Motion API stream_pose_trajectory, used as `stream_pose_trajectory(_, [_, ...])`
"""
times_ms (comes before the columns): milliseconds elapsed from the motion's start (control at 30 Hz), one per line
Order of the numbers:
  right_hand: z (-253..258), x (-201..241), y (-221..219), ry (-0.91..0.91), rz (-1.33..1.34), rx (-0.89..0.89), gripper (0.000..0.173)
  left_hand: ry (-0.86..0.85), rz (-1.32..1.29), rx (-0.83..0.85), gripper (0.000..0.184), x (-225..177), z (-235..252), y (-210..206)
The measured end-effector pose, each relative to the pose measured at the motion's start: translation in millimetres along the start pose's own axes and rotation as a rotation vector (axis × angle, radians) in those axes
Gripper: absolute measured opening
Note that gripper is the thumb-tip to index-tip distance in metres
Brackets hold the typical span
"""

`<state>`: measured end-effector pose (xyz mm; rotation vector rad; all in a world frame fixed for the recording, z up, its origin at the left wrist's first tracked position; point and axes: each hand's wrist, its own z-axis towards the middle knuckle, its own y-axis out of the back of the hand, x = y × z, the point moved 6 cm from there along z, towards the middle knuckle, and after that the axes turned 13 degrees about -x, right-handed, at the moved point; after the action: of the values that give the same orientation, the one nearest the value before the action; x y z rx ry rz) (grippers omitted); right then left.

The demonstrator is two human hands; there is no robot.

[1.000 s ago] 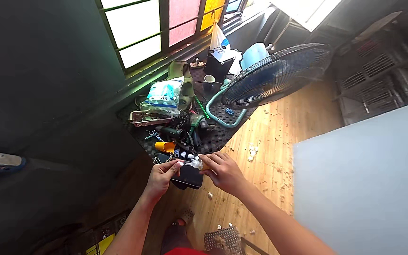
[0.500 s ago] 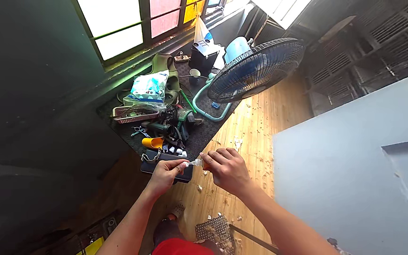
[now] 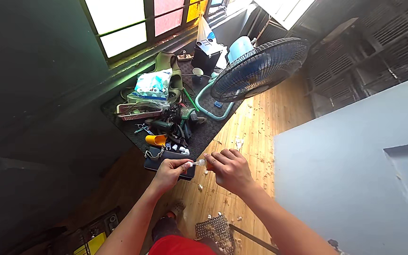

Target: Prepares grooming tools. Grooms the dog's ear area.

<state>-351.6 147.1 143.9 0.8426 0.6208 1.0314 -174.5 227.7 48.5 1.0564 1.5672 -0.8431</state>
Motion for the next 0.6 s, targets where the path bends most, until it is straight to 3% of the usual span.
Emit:
stream_pose_trajectory(133, [-4,1,-16,-0.001,0.071,0.032,0.037,0.025,-0.003,-0.015,0.021,8,-2,5])
stream_pose_trajectory(267, [-22,-11,-60,-0.073,0.345,0.204,0.036,0.026,-0.054,-0.02,0.021,15,-7,15])
stream_pose_trajectory(400, [-45,-35,-115,-0.443,0.503,0.399,0.038,-0.014,-0.061,-0.02,0.024,18,-13,23])
stream_pose_trajectory(500, [-51,-61,-148,-0.804,0.566,0.265,0.044,-0.035,-0.051,-0.033,0.026,21,-23,27])
stream_pose_trajectory(600, [-50,-81,-174,-0.984,0.575,0.14,0.046,-0.039,-0.042,-0.038,0.025,27,-34,25])
